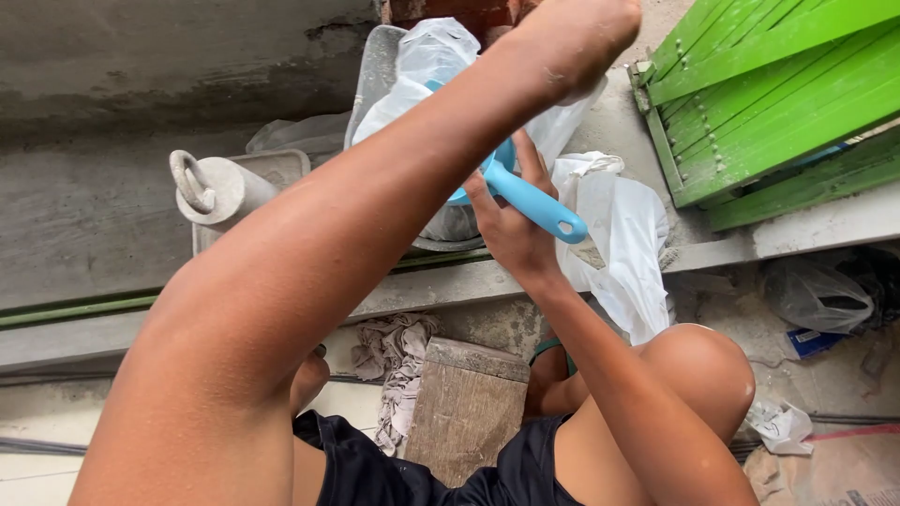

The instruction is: The person scoops a gray powder from a large plastic-lined bucket into several smaller white plastic bags using a blue hand scoop.

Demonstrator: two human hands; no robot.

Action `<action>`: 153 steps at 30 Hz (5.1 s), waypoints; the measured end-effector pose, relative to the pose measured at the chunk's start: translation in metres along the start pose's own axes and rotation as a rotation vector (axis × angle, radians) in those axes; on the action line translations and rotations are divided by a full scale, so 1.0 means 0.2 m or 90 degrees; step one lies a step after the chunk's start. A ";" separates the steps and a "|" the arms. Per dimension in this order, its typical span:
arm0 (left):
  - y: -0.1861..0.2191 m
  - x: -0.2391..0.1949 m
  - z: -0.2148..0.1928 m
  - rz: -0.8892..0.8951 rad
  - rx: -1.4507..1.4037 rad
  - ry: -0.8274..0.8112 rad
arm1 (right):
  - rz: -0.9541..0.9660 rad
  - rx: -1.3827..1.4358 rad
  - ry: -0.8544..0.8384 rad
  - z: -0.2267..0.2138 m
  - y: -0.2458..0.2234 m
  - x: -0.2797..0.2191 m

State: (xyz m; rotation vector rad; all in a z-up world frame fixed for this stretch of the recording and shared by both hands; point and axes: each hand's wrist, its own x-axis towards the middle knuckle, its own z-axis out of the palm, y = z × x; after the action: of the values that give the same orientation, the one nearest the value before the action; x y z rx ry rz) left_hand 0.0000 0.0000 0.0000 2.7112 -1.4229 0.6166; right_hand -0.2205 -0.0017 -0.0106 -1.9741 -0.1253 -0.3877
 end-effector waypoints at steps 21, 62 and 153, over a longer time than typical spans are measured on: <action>0.15 -1.39 -0.76 -0.071 0.192 -0.108 | 0.271 0.352 -0.118 -0.17 0.00 0.21; 0.12 -1.35 -0.77 -0.648 -0.976 0.225 | -0.314 -0.186 -0.150 -0.31 -0.04 0.11; 0.32 -1.09 -1.13 -0.194 -0.167 0.151 | 0.333 0.508 0.377 -0.94 -0.01 -0.11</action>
State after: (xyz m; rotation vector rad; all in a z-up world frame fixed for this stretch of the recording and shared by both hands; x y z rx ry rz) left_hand -0.2363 0.1795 0.1203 2.4785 -0.9383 0.6509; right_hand -0.2818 -0.1677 0.0553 -0.9943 0.5299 -0.4641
